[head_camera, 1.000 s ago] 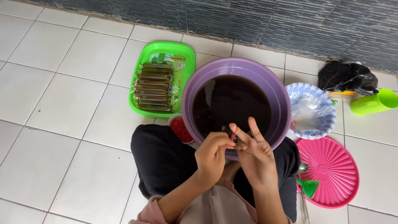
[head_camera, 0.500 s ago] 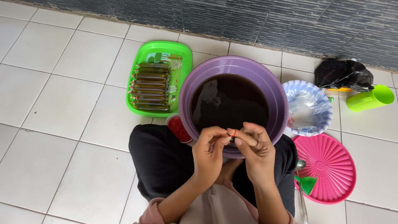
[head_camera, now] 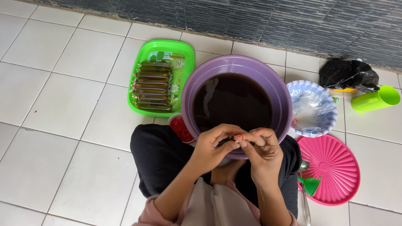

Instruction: Filling small plastic tubes with liquid using a funnel and ladle, then tying them closed with string.

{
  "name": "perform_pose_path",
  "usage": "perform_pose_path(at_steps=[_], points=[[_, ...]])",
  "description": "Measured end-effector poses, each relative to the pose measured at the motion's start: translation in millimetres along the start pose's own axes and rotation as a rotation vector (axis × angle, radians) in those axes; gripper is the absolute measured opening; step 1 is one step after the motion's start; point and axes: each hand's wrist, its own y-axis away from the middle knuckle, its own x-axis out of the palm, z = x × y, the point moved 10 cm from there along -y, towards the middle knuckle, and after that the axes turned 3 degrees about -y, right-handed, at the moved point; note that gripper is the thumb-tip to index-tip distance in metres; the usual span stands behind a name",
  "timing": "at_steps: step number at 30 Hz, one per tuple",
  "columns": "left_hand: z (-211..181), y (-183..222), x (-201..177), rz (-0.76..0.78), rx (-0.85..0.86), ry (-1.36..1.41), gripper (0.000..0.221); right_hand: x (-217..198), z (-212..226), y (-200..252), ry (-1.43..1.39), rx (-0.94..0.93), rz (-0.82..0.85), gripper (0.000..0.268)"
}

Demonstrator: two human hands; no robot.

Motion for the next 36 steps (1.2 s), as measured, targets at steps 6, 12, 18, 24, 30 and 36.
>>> perform_pose_path(at_steps=[6,12,18,24,30,36], points=[[38,-1,0,0.144,-0.081,0.233,0.014,-8,13,3,0.346,-0.071,0.014,0.025],[1,-4,-4,-0.012,0.117,0.088,0.008,4,46,11,0.793,-0.315,-0.049,0.020],[7,-2,9,0.035,-0.022,0.206,0.013,-12,28,16,0.453,-0.269,-0.090,0.022],[39,-2,13,0.049,-0.113,0.367,0.008,-18,20,15,0.435,-0.251,-0.088,0.023],[9,0,13,-0.027,0.061,0.238,0.005,-14,24,15,0.368,-0.170,-0.177,0.031],[-34,-5,6,-0.004,0.216,-0.072,0.003,-19,36,14,0.516,-0.279,-0.125,0.023]])
